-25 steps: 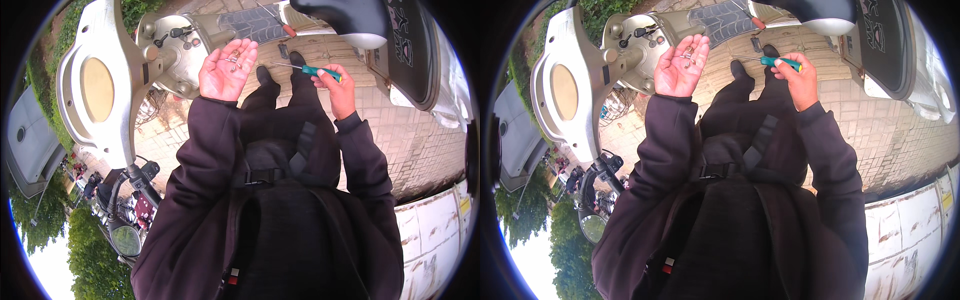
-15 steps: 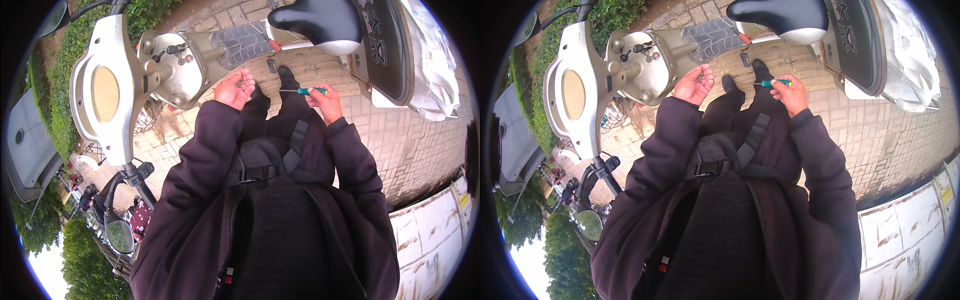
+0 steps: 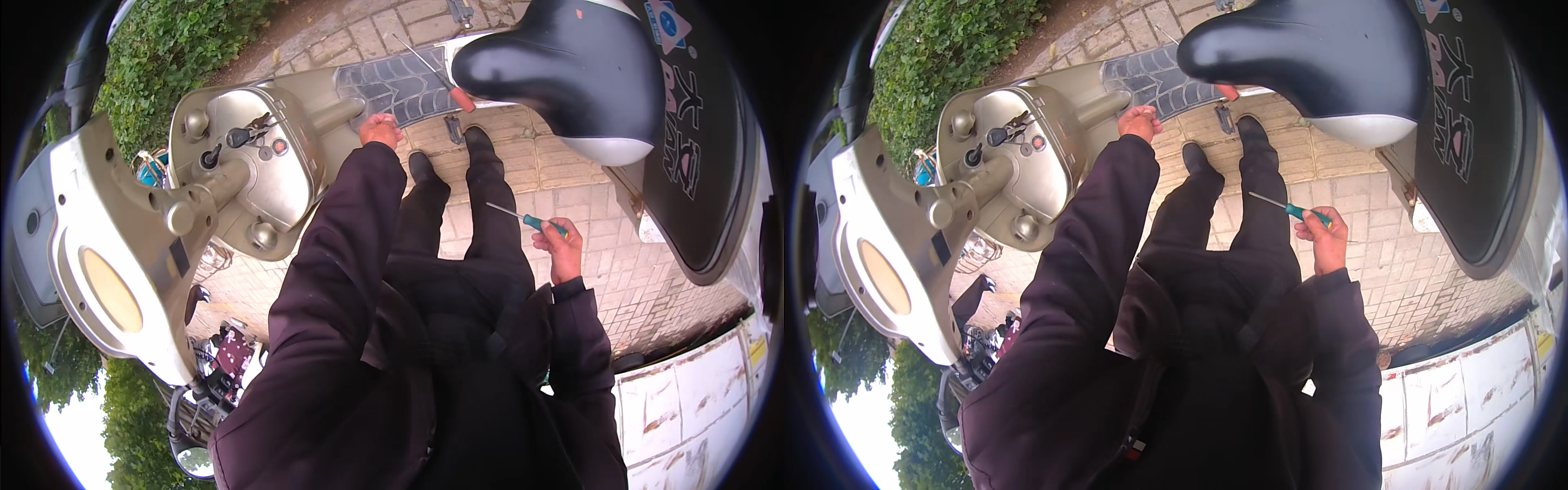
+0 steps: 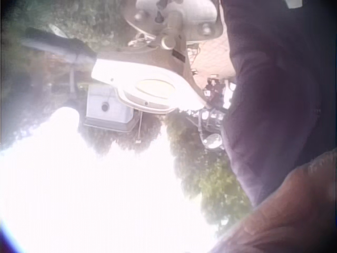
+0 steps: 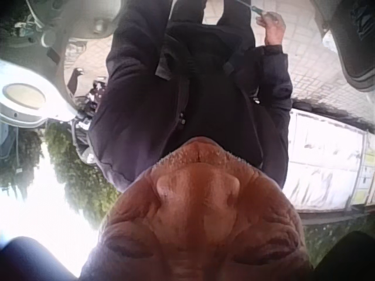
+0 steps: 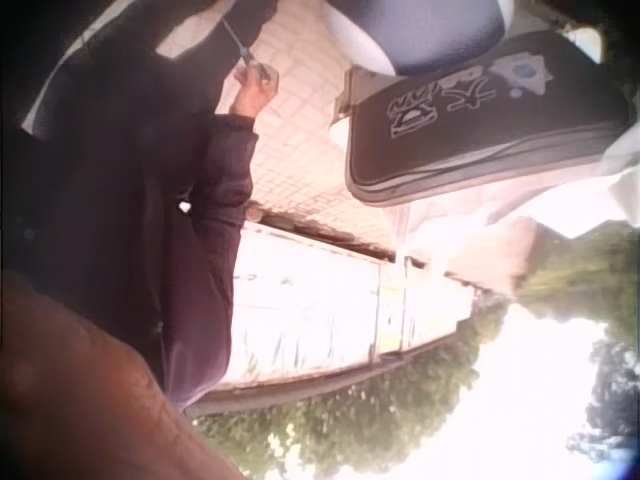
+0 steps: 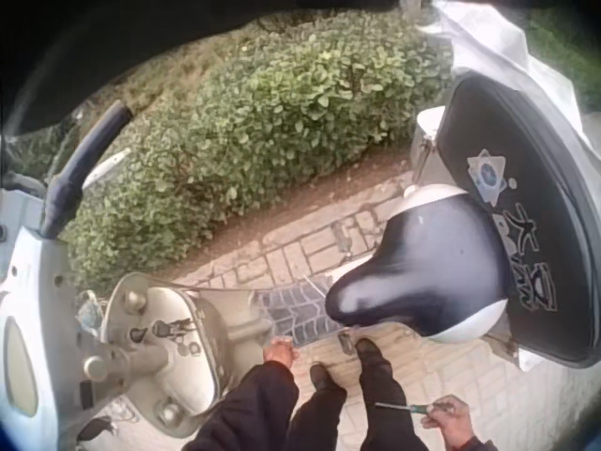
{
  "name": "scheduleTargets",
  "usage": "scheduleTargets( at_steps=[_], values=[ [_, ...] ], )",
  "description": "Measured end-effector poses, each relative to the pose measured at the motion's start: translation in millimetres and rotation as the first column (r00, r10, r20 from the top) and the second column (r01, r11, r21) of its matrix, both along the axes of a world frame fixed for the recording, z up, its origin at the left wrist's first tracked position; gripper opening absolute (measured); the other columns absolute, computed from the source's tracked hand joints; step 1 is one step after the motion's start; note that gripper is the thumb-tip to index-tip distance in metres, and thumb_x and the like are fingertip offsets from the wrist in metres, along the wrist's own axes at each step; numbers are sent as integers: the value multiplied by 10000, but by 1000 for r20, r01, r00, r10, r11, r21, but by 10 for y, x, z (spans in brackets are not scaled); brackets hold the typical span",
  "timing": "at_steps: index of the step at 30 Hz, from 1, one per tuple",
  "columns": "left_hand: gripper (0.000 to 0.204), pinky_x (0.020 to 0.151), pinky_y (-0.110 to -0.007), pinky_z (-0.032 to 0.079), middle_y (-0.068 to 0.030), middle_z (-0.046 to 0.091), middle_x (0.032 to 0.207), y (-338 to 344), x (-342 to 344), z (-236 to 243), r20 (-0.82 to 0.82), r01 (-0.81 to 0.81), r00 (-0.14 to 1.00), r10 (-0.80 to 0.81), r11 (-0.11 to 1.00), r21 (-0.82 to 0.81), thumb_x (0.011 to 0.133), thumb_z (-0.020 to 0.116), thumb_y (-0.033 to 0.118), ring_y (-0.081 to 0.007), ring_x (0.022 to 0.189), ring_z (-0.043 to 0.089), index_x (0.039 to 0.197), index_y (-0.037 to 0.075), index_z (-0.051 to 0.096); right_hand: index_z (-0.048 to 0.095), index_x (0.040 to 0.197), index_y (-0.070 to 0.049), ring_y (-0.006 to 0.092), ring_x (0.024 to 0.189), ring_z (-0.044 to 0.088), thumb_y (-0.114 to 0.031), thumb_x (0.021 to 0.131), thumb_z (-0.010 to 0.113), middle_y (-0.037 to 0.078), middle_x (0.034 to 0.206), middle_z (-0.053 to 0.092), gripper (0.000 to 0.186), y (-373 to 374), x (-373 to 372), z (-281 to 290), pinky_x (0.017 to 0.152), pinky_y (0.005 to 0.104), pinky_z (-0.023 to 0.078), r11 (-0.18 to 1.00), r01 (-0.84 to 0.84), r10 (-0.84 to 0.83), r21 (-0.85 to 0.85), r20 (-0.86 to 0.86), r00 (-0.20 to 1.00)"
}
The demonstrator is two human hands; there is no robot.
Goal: The person uses a screwdriver to remove screws from the scooter's front panel, detaches the panel, and then reattaches it by inserting and tightening screws. The person handles the panel and screwdriver throughout the process.
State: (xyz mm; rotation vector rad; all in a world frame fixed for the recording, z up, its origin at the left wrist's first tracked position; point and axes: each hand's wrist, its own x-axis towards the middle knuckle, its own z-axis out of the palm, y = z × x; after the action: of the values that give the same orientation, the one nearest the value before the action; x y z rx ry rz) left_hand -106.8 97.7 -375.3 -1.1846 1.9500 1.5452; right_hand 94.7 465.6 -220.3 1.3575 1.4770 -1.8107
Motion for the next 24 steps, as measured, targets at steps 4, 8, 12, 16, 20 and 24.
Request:
scheduleTargets(
  at_steps=[4,8,12,16,20,24],
  values=[
    [45,685,-346,550,-44,608,829,-125,-243,-729,-176,281,845,-505,699,-658,974,635,41,-167,743,643,944,35,669,619,1086,-25,193,777,731,-123,992,676,100,921,714,148,35,148,-342,700,304,603,993,115,-115,13,-8,993],
    [192,791,-438,509,-136,603,953,-153,-405,-1028,-229,229,622,-749,454,-861,806,621,-68,-336,908,609,951,47,671,625,1089,-23,188,768,731,-124,999,670,96,900,717,143,31,186,-526,698,306,609,982,183,-182,49,-17,983],
    [309,847,-482,486,-157,596,1078,-108,-445,-1106,-199,291,592,-780,438,-850,740,610,-110,-399,1029,573,993,64,642,634,1072,-26,185,762,728,-119,1003,663,88,894,716,119,31,139,-589,698,301,606,985,166,-164,47,-45,985],
    [280,869,-488,464,-140,601,1110,-103,-396,-1111,-172,256,542,-822,356,-899,779,615,-74,-377,1040,570,1014,79,626,629,1073,-26,182,766,726,-128,1007,659,86,889,714,125,17,85,-630,701,298,604,990,134,-132,50,-47,990],
    [264,894,-473,455,-125,608,1148,-121,-355,-1047,-152,272,526,-837,335,-902,802,619,-46,-359,1058,571,1030,87,631,624,1075,-24,180,769,724,-136,1010,658,86,886,710,134,-28,47,-665,711,299,604,993,109,-108,39,-33,994],
    [233,916,-459,461,-136,643,1142,-109,-322,-966,-222,249,554,-803,414,-875,862,621,22,-355,1071,589,1087,74,653,622,1076,-24,183,773,723,-138,1009,659,87,888,707,137,-64,10,-673,716,300,604,994,109,-108,12,-41,993]
  ],
)
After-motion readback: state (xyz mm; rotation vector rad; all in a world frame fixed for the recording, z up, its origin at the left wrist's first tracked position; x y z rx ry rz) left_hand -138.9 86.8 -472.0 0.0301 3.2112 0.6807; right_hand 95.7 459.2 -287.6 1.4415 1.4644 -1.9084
